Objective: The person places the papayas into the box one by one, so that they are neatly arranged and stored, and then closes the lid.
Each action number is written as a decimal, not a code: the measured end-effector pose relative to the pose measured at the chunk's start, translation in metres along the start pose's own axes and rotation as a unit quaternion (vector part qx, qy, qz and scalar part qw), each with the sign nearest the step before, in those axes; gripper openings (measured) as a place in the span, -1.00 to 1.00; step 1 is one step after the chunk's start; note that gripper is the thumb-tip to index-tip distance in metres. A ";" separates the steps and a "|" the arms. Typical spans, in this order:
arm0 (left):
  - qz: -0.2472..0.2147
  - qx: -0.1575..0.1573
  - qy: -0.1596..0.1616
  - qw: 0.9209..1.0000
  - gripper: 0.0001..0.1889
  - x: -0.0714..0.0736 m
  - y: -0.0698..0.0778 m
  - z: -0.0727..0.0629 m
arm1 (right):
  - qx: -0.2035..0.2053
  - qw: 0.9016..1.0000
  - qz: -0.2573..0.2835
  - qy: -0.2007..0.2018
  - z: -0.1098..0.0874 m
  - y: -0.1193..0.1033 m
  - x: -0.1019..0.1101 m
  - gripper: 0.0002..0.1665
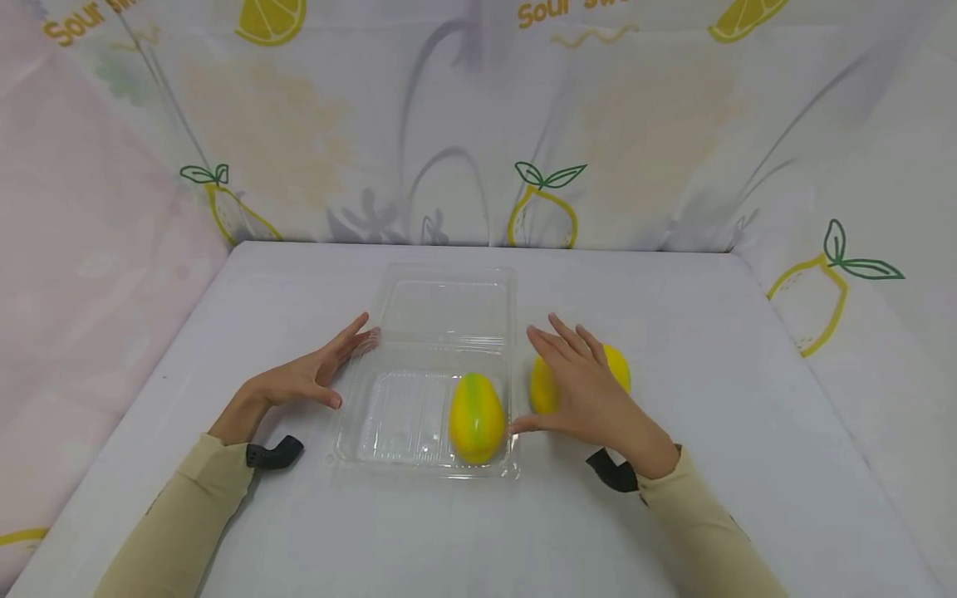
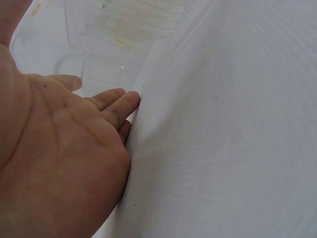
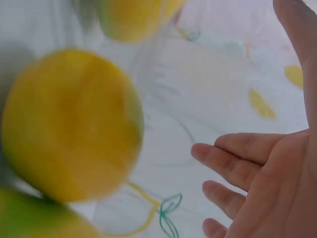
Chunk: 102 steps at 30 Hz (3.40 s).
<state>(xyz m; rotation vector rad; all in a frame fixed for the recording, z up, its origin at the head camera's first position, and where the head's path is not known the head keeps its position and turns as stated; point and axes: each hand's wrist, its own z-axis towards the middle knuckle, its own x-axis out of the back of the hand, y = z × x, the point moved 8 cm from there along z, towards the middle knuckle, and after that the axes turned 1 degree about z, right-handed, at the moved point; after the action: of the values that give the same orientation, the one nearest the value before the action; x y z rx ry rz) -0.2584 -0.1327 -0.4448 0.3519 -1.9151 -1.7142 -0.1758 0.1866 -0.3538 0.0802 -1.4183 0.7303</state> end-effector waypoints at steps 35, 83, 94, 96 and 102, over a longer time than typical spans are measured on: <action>0.000 0.004 0.002 1.000 0.31 -0.001 0.001 0.000 | -0.080 0.974 0.150 -0.149 -0.027 0.104 0.016 0.35; 0.006 0.008 0.003 1.000 0.32 0.000 -0.001 0.000 | -0.118 0.973 0.106 -0.169 -0.034 0.113 0.014 0.35; 0.004 0.010 0.004 1.000 0.32 0.001 -0.003 0.000 | -0.111 0.976 0.113 -0.149 -0.031 0.115 0.016 0.32; 0.005 0.010 0.004 1.000 0.32 0.001 -0.003 0.000 | -0.106 0.978 0.109 -0.144 -0.031 0.115 0.016 0.32; 0.006 0.012 0.006 1.000 0.32 0.000 0.000 0.000 | -0.098 0.982 0.104 -0.122 -0.028 0.114 0.022 0.32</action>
<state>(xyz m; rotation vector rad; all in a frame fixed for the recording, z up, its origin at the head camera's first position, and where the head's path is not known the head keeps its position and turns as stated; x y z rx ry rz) -0.2585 -0.1330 -0.4452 0.3586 -1.9269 -1.6788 -0.2091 0.2977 -0.3809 -0.1391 -1.7448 0.7674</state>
